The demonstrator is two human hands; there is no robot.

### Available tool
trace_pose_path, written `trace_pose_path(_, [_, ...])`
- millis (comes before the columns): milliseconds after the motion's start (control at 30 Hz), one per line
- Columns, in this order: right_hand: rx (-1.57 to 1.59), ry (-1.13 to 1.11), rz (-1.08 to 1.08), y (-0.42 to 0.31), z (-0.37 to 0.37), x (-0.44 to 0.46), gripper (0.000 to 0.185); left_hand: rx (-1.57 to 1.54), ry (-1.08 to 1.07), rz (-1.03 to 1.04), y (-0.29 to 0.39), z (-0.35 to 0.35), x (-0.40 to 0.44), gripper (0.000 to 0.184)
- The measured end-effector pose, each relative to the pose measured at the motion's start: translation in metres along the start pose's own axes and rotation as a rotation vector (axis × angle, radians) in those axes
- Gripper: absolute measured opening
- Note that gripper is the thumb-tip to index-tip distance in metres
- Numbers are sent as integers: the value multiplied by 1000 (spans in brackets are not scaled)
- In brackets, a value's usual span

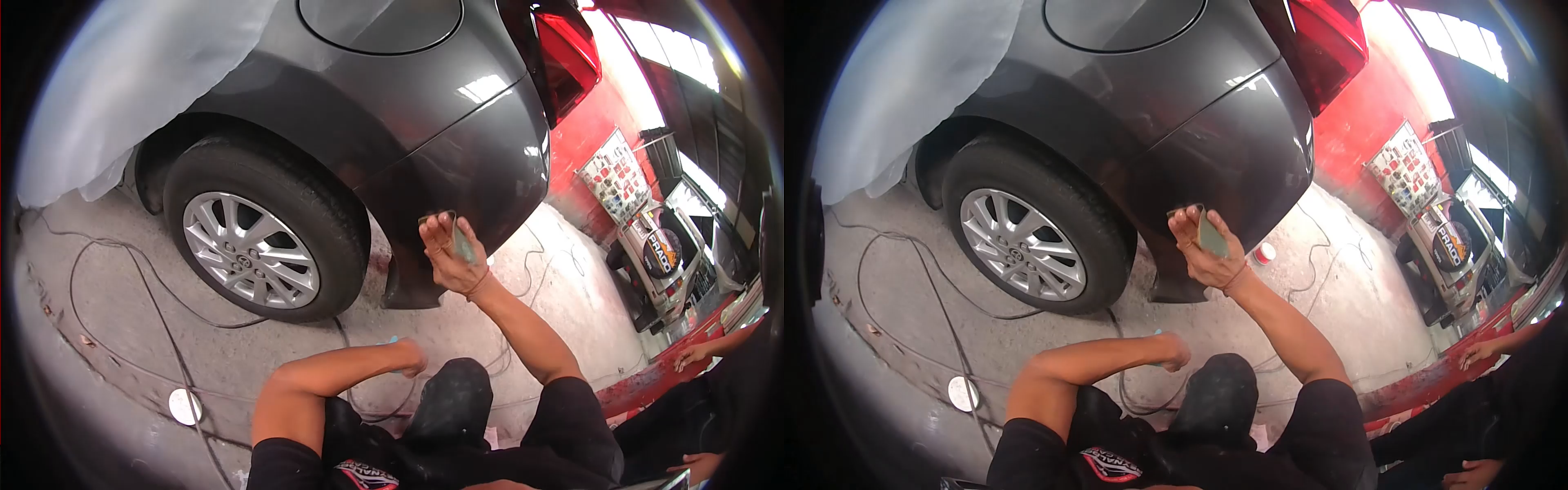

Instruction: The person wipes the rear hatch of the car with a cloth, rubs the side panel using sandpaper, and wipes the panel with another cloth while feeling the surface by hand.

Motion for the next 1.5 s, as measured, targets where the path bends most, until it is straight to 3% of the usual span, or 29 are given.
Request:
trace_pose_path(167, [436, 259, 207, 21, -2, 34, 49, 24, -6, -4, 5, -5, -9, 25])
trace_pose_path(233, [170, 62, 55, -8, 0, 6, 51, 54, -37, -9, 6, -9, -12, 26])
trace_pose_path(267, [39, -12, -199, -16, 31, -34, 54, 27, -30, 12, 5, -11, -15, 26])
trace_pose_path(367, [198, 125, -251, -7, 8, -19, 49, 0, 12, 28, -3, -7, -9, 27])
trace_pose_path(400, [177, 123, -148, -9, -5, 5, 46, 10, 26, 29, -4, -1, -3, 27])
trace_pose_path(500, [265, 74, -98, -23, 8, -14, 45, 40, 24, 15, -3, 11, 10, 26])
trace_pose_path(533, [255, 88, -232, -31, 17, -40, 48, 47, 25, 3, -6, 12, 11, 26])
trace_pose_path(600, [-602, -146, -526, -18, 78, -81, 48, -3, -63, -22, -4, 14, 20, 26])
trace_pose_path(667, [-74, -3, -218, -13, 20, -17, 50, 14, -48, -3, -6, 6, -2, 25])
trace_pose_path(733, [421, 148, 69, -6, 7, 17, 52, 31, -37, 28, -1, 7, -3, 24])
trace_pose_path(833, [272, 3, 28, -35, 16, -29, 51, 79, -79, 60, -5, 12, 7, 26])
trace_pose_path(867, [254, 106, -204, -23, 41, -62, 52, 16, -42, 40, -2, 15, 8, 26])
trace_pose_path(900, [236, 114, -199, -2, 36, -53, 52, -53, 4, 20, -4, 13, 10, 29])
trace_pose_path(967, [359, 280, 210, 49, 18, -16, 50, -11, -29, 19, -16, 11, 11, 30])
trace_pose_path(1067, [398, 324, 357, 70, 1, 8, 51, 62, -139, 14, -7, 12, 2, 32])
trace_pose_path(1100, [391, 340, 359, 62, 7, -14, 51, 77, -140, 6, -10, 9, 3, 32])
trace_pose_path(1200, [296, 17, 38, 25, 25, -76, 50, -24, -147, 5, -7, 25, 13, 29])
trace_pose_path(1233, [268, 68, 32, 42, 30, -72, 50, 1, -144, 9, -8, 28, 17, 28])
trace_pose_path(1300, [222, 160, 30, 73, 25, -44, 50, 20, -153, 15, -12, 30, 24, 27])
trace_pose_path(1367, [389, 312, 317, 82, 6, -3, 54, 39, -183, 31, -8, 36, 27, 28])
trace_pose_path(1400, [395, 322, 322, 71, 8, -6, 54, 41, -190, 21, -7, 33, 21, 28])
trace_pose_path(1467, [328, 232, 198, 34, 17, -39, 54, -18, -151, 14, -4, 23, 9, 27])
trace_pose_path(1500, [151, 111, -67, 12, 53, -83, 52, -4, -161, 6, -7, 26, 7, 27])
Point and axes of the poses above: each hand's wrist, its own x-axis towards the middle knuckle, its own z-axis out of the palm, y = z × x, the point moved 3 cm from there along x, towards the middle knuckle, and after that the axes turned 5 degrees about x, right-handed, at the moved point
